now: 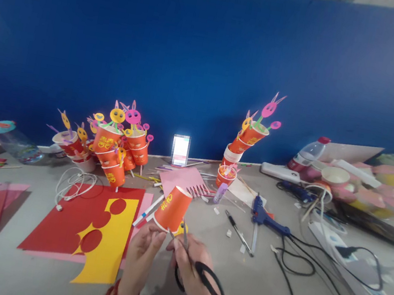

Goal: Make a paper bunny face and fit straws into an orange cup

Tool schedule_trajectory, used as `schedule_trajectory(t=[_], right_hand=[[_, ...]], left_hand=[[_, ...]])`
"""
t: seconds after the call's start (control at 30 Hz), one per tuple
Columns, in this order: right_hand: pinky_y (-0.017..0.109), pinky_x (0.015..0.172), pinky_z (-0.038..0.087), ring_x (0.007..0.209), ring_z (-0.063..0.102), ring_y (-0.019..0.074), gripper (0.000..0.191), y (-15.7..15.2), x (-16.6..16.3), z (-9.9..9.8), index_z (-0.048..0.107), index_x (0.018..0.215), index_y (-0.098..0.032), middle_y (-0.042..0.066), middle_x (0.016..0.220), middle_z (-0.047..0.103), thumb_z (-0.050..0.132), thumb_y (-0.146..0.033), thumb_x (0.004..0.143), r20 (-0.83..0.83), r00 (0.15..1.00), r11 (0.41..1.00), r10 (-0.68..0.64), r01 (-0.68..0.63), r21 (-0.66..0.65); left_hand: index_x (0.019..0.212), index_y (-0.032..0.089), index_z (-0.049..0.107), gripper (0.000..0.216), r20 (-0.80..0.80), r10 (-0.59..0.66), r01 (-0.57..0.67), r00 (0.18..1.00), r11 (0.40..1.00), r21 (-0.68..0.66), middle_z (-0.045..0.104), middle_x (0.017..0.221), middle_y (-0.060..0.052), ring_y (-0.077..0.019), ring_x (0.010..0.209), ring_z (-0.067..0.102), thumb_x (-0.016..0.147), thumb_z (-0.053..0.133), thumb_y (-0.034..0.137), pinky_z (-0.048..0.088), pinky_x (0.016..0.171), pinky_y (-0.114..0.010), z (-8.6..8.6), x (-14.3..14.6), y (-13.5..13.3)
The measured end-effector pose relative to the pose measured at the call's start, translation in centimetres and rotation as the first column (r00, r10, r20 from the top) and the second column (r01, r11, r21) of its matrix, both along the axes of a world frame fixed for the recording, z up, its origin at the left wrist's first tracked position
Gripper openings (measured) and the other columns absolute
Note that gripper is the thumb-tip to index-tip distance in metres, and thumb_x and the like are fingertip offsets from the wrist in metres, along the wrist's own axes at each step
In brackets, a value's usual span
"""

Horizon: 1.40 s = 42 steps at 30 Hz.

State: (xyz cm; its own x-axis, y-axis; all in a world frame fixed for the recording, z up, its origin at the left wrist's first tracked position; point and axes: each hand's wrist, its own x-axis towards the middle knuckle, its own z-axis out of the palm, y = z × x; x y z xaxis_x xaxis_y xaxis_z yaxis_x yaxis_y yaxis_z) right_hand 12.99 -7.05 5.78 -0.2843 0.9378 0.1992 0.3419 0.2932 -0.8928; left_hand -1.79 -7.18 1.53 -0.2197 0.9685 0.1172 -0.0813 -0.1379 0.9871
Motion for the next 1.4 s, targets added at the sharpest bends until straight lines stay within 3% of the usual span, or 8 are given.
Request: schedule_trajectory(t=[0.23, 0.4, 0.57, 0.77, 0.9, 1.07, 1.17, 1.4], right_hand=[[0.029, 0.069, 0.044, 0.068, 0.059, 0.0199, 0.043, 0.8, 0.4, 0.7, 0.059, 0.074, -0.02, 0.005, 0.066, 0.063, 0.03, -0.033, 0.102, 0.152, 0.987, 0.947, 0.044, -0.089, 0.309], [0.026, 0.063, 0.044, 0.062, 0.058, 0.0176, 0.045, 0.2, -0.2, 0.0, 0.063, 0.075, -0.02, 0.001, 0.06, 0.059, 0.034, -0.043, 0.101, -0.006, 1.0, 0.998, 0.011, -0.01, 0.054], [0.025, 0.053, 0.041, 0.049, 0.051, 0.0148, 0.049, -0.4, -1.8, -1.3, 0.058, 0.067, -0.021, -0.003, 0.048, 0.05, 0.035, -0.051, 0.099, -0.293, 0.95, 0.968, -0.105, 0.03, -0.251], [0.025, 0.053, 0.042, 0.047, 0.05, 0.0135, 0.047, -0.4, -1.5, -1.1, 0.057, 0.065, -0.021, -0.003, 0.051, 0.051, 0.036, -0.046, 0.098, -0.262, 0.961, 0.979, -0.093, 0.04, -0.202], [0.029, 0.069, 0.047, 0.067, 0.06, 0.0191, 0.038, 0.2, -0.1, 0.1, 0.06, 0.073, -0.021, 0.002, 0.062, 0.059, 0.036, -0.034, 0.1, -0.057, 0.998, 0.991, -0.009, 0.016, 0.13], [0.034, 0.086, 0.049, 0.056, 0.055, 0.0155, 0.032, 1.1, 0.7, 0.7, 0.049, 0.071, -0.023, -0.002, 0.058, 0.055, 0.034, -0.021, 0.098, 0.034, 0.995, 0.873, 0.092, -0.097, 0.478], [0.035, 0.09, 0.049, 0.049, 0.049, 0.0136, 0.032, 1.6, 0.7, 0.4, 0.045, 0.067, -0.023, -0.004, 0.055, 0.051, 0.035, -0.017, 0.096, 0.108, 0.987, 0.837, 0.115, -0.155, 0.525], [0.029, 0.078, 0.048, 0.062, 0.059, 0.0163, 0.035, 1.3, 0.9, 0.4, 0.052, 0.07, -0.022, 0.0, 0.059, 0.058, 0.034, -0.025, 0.099, 0.032, 0.992, 0.925, 0.12, -0.123, 0.359]], left_hand=[[0.1, 0.02, 0.068, 0.028, 0.397, -0.045, 0.103, 0.917, 0.987, -0.127, 0.076, 0.102, -0.007, -0.0226, 0.098, 0.07, 0.079, 0.074, 0.039, 0.054, 0.088, -0.035, 2.4, 0.8, 0.5], [0.088, 0.019, 0.066, 0.023, 0.441, 0.001, 0.046, 0.898, 0.994, -0.096, 0.076, 0.091, -0.006, -0.0223, 0.088, 0.071, 0.078, 0.076, 0.037, 0.057, 0.081, -0.035, 1.9, 1.4, 0.0], [0.096, 0.021, 0.067, 0.027, 0.567, 0.026, 0.053, 0.823, 0.991, -0.122, 0.076, 0.092, -0.004, -0.0218, 0.084, 0.073, 0.075, 0.078, 0.034, 0.058, 0.073, -0.032, 1.2, 2.5, -0.6], [0.096, 0.024, 0.068, 0.025, 0.652, -0.039, 0.143, 0.757, 0.984, -0.107, 0.076, 0.096, -0.005, -0.0228, 0.086, 0.074, 0.077, 0.078, 0.036, 0.059, 0.075, -0.034, 0.7, 3.2, -0.7], [0.111, 0.026, 0.066, 0.036, 0.635, -0.105, 0.175, 0.765, 0.983, -0.048, 0.071, 0.112, -0.008, -0.0241, 0.098, 0.07, 0.08, 0.074, 0.043, 0.057, 0.082, -0.037, -0.6, 1.7, 0.1], [0.125, 0.039, 0.058, 0.047, 0.496, -0.152, 0.101, 0.855, 0.987, 0.128, 0.048, 0.149, -0.001, -0.0273, 0.132, 0.048, 0.083, 0.065, 0.058, 0.053, 0.095, -0.04, 0.3, -2.5, 2.3], [0.147, 0.037, 0.035, 0.078, 0.29, -0.27, 0.217, 0.918, 0.955, 0.202, 0.041, 0.154, -0.008, -0.0355, 0.14, 0.038, 0.08, 0.07, 0.054, 0.046, 0.103, -0.048, 2.5, -4.4, 3.1], [0.136, 0.029, 0.049, 0.055, 0.009, -0.134, 0.131, 0.991, 0.98, 0.146, 0.053, 0.142, -0.01, -0.0317, 0.131, 0.05, 0.085, 0.07, 0.028, 0.044, 0.106, -0.044, 2.7, -4.5, 2.4]])
